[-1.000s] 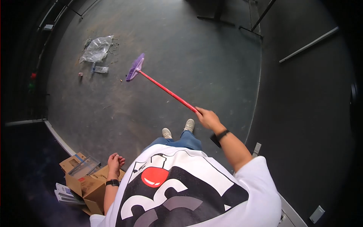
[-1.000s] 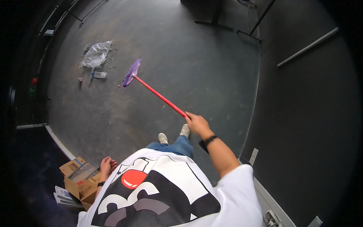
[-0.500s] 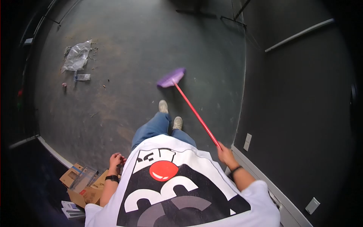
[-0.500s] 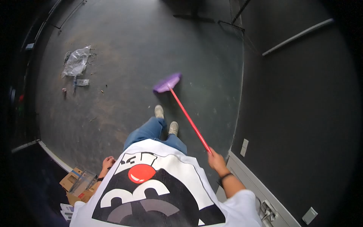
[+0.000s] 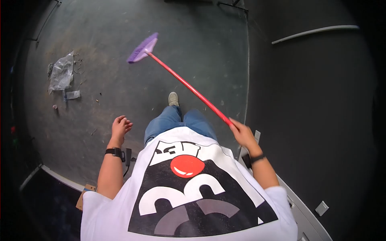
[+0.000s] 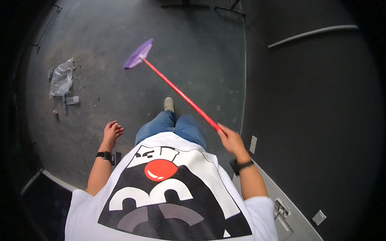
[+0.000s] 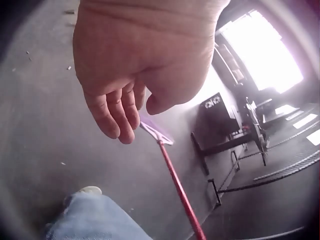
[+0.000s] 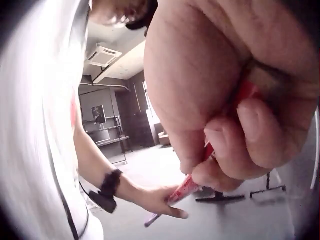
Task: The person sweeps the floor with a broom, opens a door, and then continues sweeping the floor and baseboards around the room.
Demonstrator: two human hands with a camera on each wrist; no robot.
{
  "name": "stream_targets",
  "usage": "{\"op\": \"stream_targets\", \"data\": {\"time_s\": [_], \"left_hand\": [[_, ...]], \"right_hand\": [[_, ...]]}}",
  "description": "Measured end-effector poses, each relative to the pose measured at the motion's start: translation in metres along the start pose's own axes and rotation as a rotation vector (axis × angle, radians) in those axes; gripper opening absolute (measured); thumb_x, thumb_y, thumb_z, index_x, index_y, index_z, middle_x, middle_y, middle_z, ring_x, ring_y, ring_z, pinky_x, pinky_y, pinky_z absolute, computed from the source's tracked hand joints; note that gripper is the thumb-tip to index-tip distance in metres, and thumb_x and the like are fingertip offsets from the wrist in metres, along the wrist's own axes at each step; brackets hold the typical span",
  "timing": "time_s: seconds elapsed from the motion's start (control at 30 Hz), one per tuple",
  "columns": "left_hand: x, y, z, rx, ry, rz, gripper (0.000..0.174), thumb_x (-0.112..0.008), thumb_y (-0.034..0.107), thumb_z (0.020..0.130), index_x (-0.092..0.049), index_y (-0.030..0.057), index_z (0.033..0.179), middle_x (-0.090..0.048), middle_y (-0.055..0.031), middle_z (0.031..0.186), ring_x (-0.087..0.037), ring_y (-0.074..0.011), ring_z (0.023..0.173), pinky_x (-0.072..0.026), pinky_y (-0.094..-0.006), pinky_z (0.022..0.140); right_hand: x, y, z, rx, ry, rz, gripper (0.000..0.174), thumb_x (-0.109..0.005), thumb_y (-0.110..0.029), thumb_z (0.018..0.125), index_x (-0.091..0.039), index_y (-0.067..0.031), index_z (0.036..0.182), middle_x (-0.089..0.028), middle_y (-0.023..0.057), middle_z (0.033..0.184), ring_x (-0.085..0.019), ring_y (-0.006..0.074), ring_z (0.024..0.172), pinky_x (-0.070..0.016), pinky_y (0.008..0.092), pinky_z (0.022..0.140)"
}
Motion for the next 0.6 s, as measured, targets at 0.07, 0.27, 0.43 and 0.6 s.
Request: {"op": "stream_targets", "data": {"time_s": [0.07,0.27,0.43,0.6], "left_hand": [[-0.032,0.020,0.006,-0.019,-0.047,0.041,0.031,-0.051,0.018,0.094,-0.047,0.0054,0.122,-0.059,-0.0075,0.091,-0.064,-0.0177,0.079,-0.0541,-0.0284,0.066],[-0.076,0.028,0.007,0.094,-0.125,0.163,0.029,-0.052,0.016,0.094,-0.047,0.0050,0.120,-0.059,-0.0081,0.089,-0.065,-0.0192,0.075,-0.0537,-0.0290,0.064],[-0.061,0.029,-0.018,0.153,0.080,0.157,0.030,-0.052,0.015,0.093,-0.047,0.0055,0.121,-0.059,-0.0077,0.089,-0.065,-0.0193,0.075,-0.0534,-0.0285,0.063],[-0.114,0.082,-0.004,-0.127,-0.003,0.572,0.050,-0.063,0.011,0.086,-0.042,0.0085,0.132,-0.058,-0.0122,0.109,-0.063,-0.0201,0.092,-0.0537,-0.0310,0.073]], "right_hand": [[0.019,0.022,-0.048,-0.128,-0.036,0.037,0.037,-0.055,-0.029,0.092,-0.057,-0.0131,0.125,-0.063,0.0210,0.109,-0.062,0.0339,0.102,-0.0494,0.0343,0.084],[0.057,0.074,-0.061,-0.378,-0.158,-0.235,0.033,-0.049,-0.025,0.095,-0.056,-0.0143,0.125,-0.065,0.0220,0.095,-0.065,0.0368,0.090,-0.0515,0.0385,0.075],[0.031,0.116,0.084,-0.012,-0.063,0.003,0.033,-0.047,-0.027,0.094,-0.053,-0.0152,0.124,-0.063,0.0263,0.091,-0.060,0.0449,0.085,-0.0489,0.0491,0.070],[0.030,-0.027,0.208,0.046,-0.067,-0.062,0.036,-0.049,-0.030,0.091,-0.052,-0.0172,0.124,-0.065,0.0221,0.088,-0.060,0.0440,0.082,-0.0483,0.0514,0.072]]}}
Point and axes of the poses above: each hand's wrist, its own z-axis towards the middle knuckle, its own x-axis out of the back of the hand, y = z × x, the point moved 1 cm from there along z, towards the middle knuckle
